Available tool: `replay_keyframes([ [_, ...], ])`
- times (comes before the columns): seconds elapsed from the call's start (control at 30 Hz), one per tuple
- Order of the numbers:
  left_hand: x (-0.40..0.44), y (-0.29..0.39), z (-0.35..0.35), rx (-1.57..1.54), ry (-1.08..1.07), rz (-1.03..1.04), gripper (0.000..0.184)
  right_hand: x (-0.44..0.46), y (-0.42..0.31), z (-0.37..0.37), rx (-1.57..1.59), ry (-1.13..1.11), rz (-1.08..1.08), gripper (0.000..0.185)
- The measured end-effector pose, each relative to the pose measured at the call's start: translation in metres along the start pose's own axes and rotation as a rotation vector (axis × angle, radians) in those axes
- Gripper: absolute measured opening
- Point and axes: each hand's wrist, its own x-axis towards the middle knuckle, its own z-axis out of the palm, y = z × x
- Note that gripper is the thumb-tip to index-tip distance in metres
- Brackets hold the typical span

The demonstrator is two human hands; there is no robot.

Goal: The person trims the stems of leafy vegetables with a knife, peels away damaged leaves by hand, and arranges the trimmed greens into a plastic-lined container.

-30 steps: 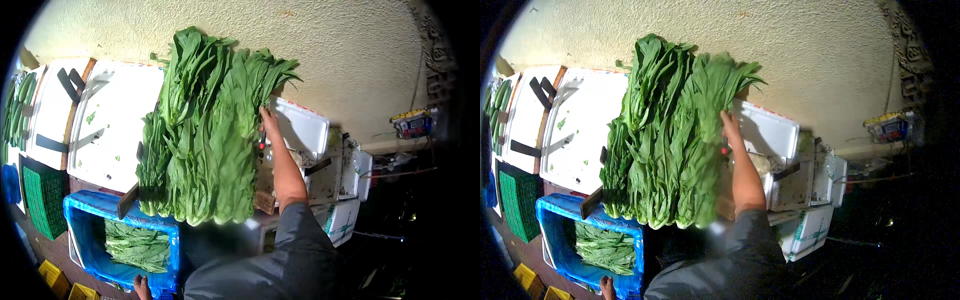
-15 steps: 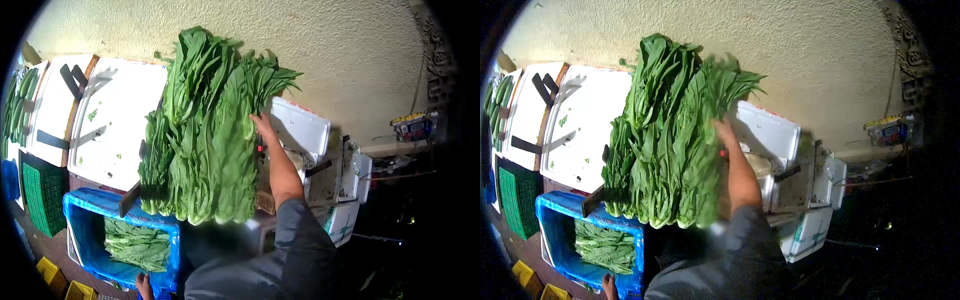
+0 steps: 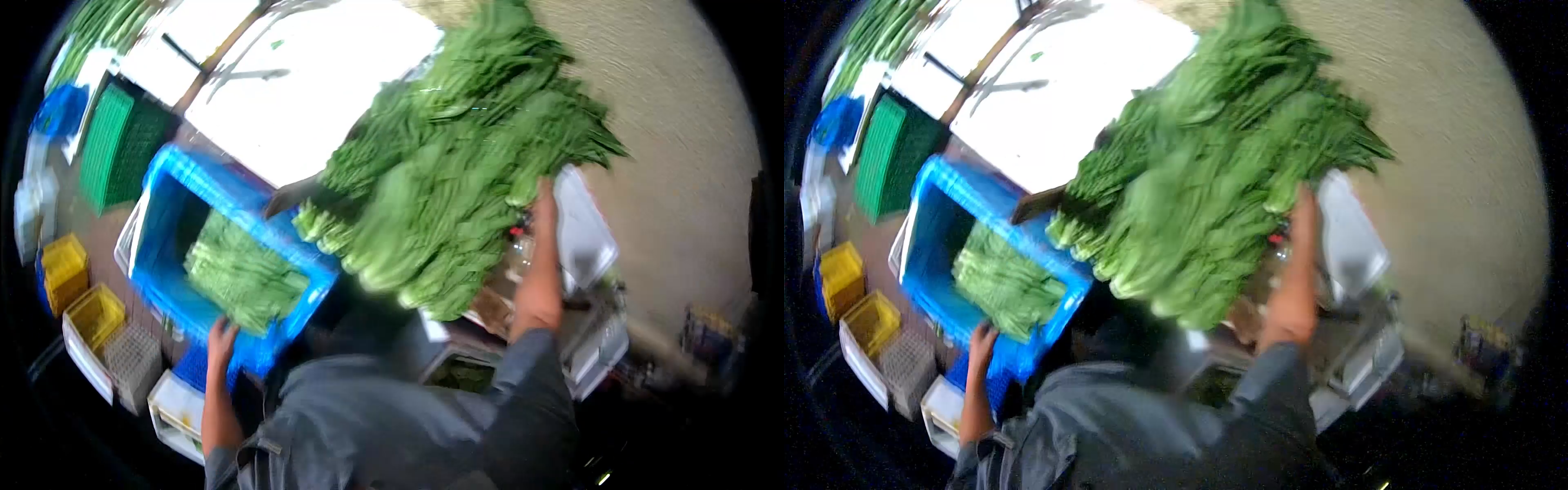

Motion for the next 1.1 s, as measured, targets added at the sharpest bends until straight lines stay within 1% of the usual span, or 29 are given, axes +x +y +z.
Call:
replay_keyframes([
  [0.03, -0.003, -0.007, 0.001, -0.054, -0.002, 0.001, 0.057, 0.026, 0.026, -0.008, 0.078, -0.046, 0.152, 0.062],
  [0.07, 0.003, -0.001, 0.010, 0.093, 0.044, -0.005, 0.057, 0.026, 0.028, -0.011, 0.091, -0.028, 0.101, 0.061],
  [0.1, -0.005, 0.011, 0.011, 0.126, 0.056, -0.039, 0.057, 0.025, 0.027, -0.013, 0.103, -0.010, 0.051, 0.060],
  [0.13, 0.004, -0.010, 0.019, 0.056, 0.062, -0.035, 0.058, 0.032, 0.029, -0.018, -0.019, 0.075, 0.019, 0.058],
  [0.17, 0.001, 0.009, 0.026, -0.047, 0.046, -0.100, 0.058, 0.023, 0.013, -0.013, -0.022, 0.166, 0.038, 0.058],
  [0.2, 0.005, 0.000, 0.032, -0.050, 0.064, -0.069, 0.055, 0.033, 0.027, -0.029, -0.103, 0.159, -0.117, 0.059],
  [0.23, 0.007, 0.002, 0.039, -0.106, 0.078, -0.078, 0.052, 0.058, 0.048, -0.060, -0.181, 0.135, -0.212, 0.059],
  [0.27, 0.007, 0.016, 0.043, -0.125, 0.062, -0.067, 0.048, 0.032, 0.016, -0.053, -0.230, 0.247, -0.110, 0.058],
  [0.33, 0.022, -0.011, 0.062, -0.234, 0.109, -0.131, 0.040, 0.001, -0.019, -0.053, -0.151, 0.333, -0.154, 0.054],
  [0.37, 0.026, -0.013, 0.066, -0.219, 0.241, -0.127, 0.040, -0.013, -0.032, -0.054, -0.104, 0.239, -0.203, 0.052],
  [0.4, 0.032, -0.017, 0.063, -0.203, 0.369, -0.121, 0.039, -0.039, -0.056, -0.050, -0.071, 0.136, -0.187, 0.051],
  [0.47, 0.052, -0.029, 0.043, -0.309, 0.418, -0.183, 0.039, -0.115, -0.110, -0.010, 0.118, 0.085, -0.131, 0.051],
  [0.5, 0.063, -0.035, 0.035, -0.366, 0.437, -0.218, 0.039, -0.141, -0.120, -0.006, 0.135, -0.078, -0.120, 0.050],
  [0.53, 0.078, -0.044, 0.024, -0.358, 0.482, -0.192, 0.038, -0.169, -0.126, 0.007, 0.141, -0.191, -0.148, 0.056],
  [0.57, 0.099, -0.064, 0.016, -0.394, 0.547, -0.177, 0.039, -0.188, -0.118, 0.013, 0.277, -0.458, -0.116, 0.064],
  [0.6, 0.120, -0.081, 0.011, -0.433, 0.608, -0.157, 0.041, -0.225, -0.115, 0.037, 0.374, -0.622, -0.131, 0.072],
  [0.63, 0.131, -0.075, 0.001, -0.404, 0.636, -0.166, 0.044, -0.255, -0.108, 0.059, 0.419, -0.745, 0.020, 0.074],
  [0.67, 0.138, -0.065, -0.011, -0.373, 0.665, -0.176, 0.047, -0.274, -0.080, 0.076, 0.280, -0.879, -0.055, 0.075],
  [0.7, 0.150, -0.065, -0.019, -0.255, 0.655, -0.209, 0.058, -0.310, -0.068, 0.101, 0.282, -0.911, 0.119, 0.074],
  [0.77, 0.195, -0.090, -0.014, -0.301, 0.631, -0.304, 0.064, -0.382, -0.046, 0.150, 0.280, -0.927, 0.478, 0.073],
  [0.8, 0.210, -0.098, -0.007, -0.326, 0.618, -0.353, 0.067, -0.399, -0.011, 0.159, 0.655, -0.781, 1.025, 0.071],
  [0.83, 0.199, -0.068, -0.018, -0.226, 0.602, -0.391, 0.073, -0.425, 0.006, 0.167, 0.351, -0.941, 0.771, 0.072],
  [0.87, 0.184, -0.043, -0.032, -0.287, 0.518, -0.383, 0.075, -0.447, 0.013, 0.177, 0.219, -0.899, 0.837, 0.071],
  [0.9, 0.197, -0.057, -0.024, -0.208, 0.547, -0.410, 0.074, -0.478, -0.002, 0.195, 0.318, -0.773, 0.980, 0.055],
  [0.93, 0.203, -0.059, -0.021, -0.128, 0.574, -0.431, 0.073, -0.487, 0.020, 0.195, 0.446, -0.812, 1.056, 0.049],
  [1.0, 0.196, -0.057, -0.026, -0.203, 0.542, -0.436, 0.067, -0.502, 0.040, 0.192, 0.235, -0.890, 0.952, 0.055],
  [1.07, 0.183, -0.048, -0.038, -0.321, 0.490, -0.422, 0.065, -0.518, 0.038, 0.196, 0.103, -0.922, 0.837, 0.048],
  [1.1, 0.191, -0.068, -0.030, -0.269, 0.547, -0.382, 0.064, -0.527, 0.023, 0.202, 0.143, -0.910, 0.847, 0.042],
])
